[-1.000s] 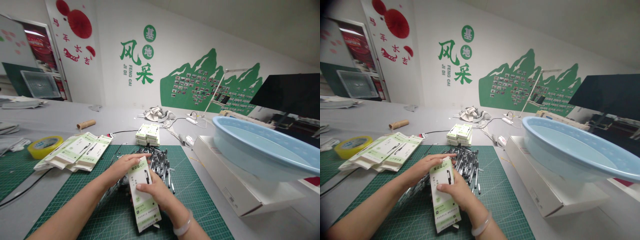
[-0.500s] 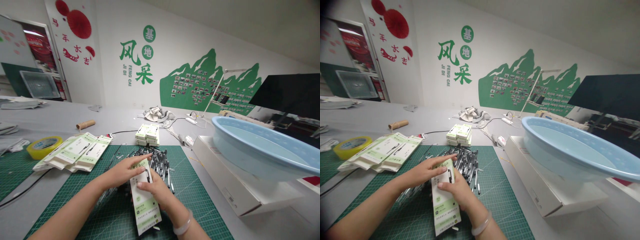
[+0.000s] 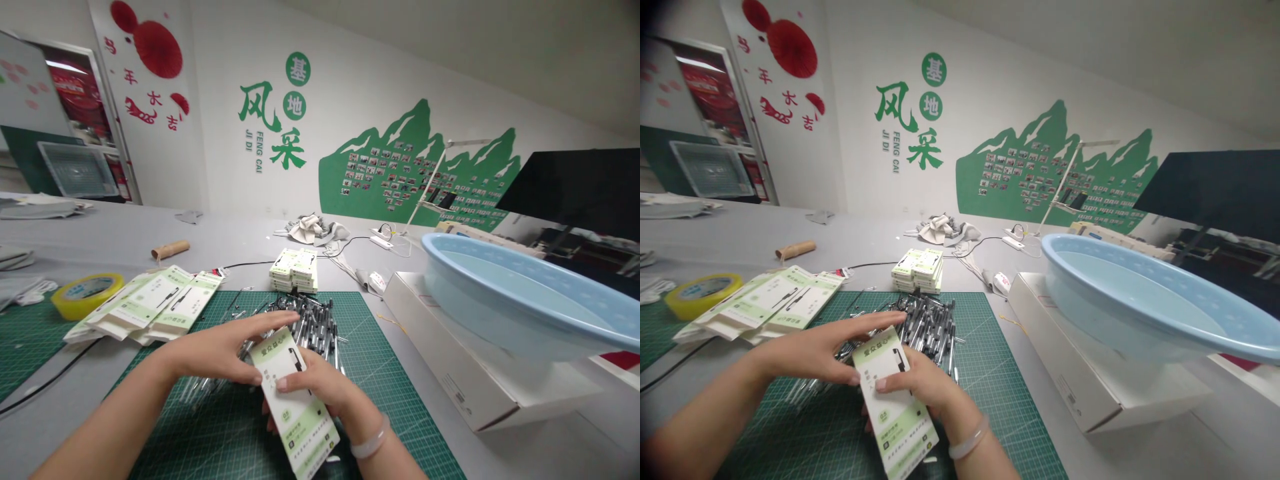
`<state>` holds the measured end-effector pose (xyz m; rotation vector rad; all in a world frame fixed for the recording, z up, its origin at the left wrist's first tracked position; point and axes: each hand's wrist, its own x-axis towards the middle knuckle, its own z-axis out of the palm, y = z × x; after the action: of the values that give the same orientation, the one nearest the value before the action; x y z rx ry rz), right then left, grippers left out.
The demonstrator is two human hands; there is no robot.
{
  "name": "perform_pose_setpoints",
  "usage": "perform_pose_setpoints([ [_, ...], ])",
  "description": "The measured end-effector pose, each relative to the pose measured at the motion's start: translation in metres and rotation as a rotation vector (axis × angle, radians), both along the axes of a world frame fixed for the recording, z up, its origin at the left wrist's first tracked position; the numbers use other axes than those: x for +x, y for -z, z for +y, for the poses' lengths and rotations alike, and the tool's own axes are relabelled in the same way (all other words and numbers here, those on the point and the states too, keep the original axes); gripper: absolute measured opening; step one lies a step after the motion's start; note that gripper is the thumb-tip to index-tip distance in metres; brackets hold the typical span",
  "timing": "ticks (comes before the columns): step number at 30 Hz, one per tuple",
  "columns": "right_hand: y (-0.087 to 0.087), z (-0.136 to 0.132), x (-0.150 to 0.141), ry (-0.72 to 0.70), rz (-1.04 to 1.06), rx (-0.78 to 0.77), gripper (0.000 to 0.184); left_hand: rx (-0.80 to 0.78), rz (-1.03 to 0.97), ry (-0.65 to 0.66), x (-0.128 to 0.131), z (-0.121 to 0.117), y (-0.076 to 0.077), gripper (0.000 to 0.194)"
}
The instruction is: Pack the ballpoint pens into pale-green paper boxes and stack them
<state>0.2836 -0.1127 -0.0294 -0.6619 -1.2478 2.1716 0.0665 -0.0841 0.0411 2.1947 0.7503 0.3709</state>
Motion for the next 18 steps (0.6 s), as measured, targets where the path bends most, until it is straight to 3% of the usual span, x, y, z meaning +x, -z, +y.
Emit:
perform_pose_setpoints([
  [4,-0.002,-0.002,0.004,-0.123,-0.03,-0.043,0.055,0.084,0.097,0.064,0.0,-0.006,-0.007,0.08],
  [8,-0.004,0.0,0.008,-0.2,0.081,-0.163,0.065,0.159,0.068,0.014,0.002,-0.009,-0.013,0.071],
  [10,-0.005,0.005,0.012,-0.239,0.171,-0.237,0.079,0.167,0.033,-0.062,-0.007,-0.003,-0.014,0.069],
  [13,-0.004,0.015,0.018,-0.1,0.273,-0.199,0.091,0.152,-0.099,-0.335,-0.025,0.023,-0.008,0.067],
  [16,0.0,0.02,0.017,0.129,0.292,-0.13,0.082,0.234,-0.234,-0.777,-0.032,0.066,0.007,0.069],
  [18,0.003,0.02,0.014,0.191,0.273,-0.103,0.076,0.305,-0.246,-1.063,-0.025,0.097,0.02,0.072],
])
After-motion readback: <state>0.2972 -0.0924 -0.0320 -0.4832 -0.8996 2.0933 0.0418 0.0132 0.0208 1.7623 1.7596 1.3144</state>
